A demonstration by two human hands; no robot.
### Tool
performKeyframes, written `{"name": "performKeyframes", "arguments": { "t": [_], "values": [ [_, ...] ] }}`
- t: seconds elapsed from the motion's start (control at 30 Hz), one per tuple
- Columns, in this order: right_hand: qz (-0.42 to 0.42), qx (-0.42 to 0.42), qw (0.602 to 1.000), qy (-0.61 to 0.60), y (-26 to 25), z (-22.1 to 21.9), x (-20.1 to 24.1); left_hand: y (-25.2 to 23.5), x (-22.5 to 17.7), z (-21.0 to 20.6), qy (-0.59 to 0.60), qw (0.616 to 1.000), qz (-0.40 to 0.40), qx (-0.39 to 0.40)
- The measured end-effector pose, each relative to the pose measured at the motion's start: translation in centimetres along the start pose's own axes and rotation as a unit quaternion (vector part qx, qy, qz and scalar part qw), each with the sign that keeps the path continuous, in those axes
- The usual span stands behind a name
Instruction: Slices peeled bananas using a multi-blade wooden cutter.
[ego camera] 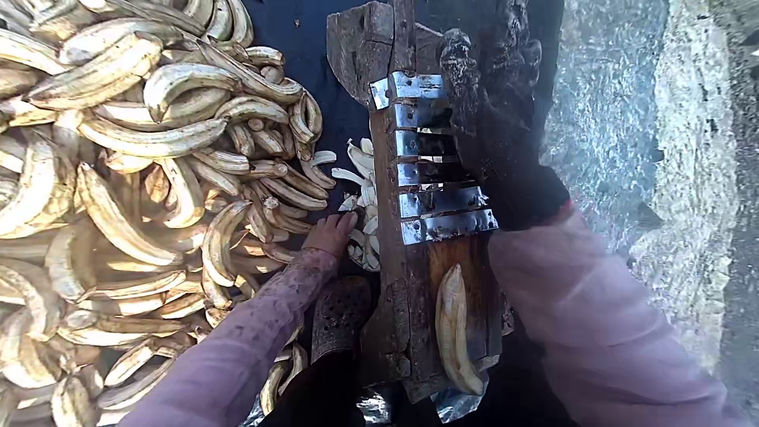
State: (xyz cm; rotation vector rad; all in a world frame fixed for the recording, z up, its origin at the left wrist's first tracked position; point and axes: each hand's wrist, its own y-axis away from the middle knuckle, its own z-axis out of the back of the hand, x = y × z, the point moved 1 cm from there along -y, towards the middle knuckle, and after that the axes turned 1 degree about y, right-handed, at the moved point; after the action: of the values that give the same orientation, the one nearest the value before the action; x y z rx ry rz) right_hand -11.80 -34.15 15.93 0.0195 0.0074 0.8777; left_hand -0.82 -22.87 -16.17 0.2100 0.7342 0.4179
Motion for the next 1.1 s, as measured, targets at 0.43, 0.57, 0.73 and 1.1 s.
{"name": "performKeyframes", "arguments": {
  "t": [0.43, 0.57, 0.73, 1.1],
  "values": [
    [0.0, -0.247, 0.967, -0.057, 15.7, -11.9, -1.1, 14.1, -11.7, 15.1, 0.039, 0.828, -0.544, -0.131],
    [-0.018, -0.246, 0.968, -0.042, 7.4, -10.5, -2.3, 13.6, -15.3, 12.9, -0.02, 0.77, -0.638, -0.022],
    [-0.081, -0.158, 0.984, -0.032, 1.9, -8.4, -2.5, 10.6, -16.9, 10.5, -0.047, 0.759, -0.649, -0.003],
    [-0.168, -0.155, 0.973, 0.015, -10.0, -6.2, -1.5, 4.3, -9.9, 16.8, 0.14, 0.837, -0.417, -0.325]
  ]
}}
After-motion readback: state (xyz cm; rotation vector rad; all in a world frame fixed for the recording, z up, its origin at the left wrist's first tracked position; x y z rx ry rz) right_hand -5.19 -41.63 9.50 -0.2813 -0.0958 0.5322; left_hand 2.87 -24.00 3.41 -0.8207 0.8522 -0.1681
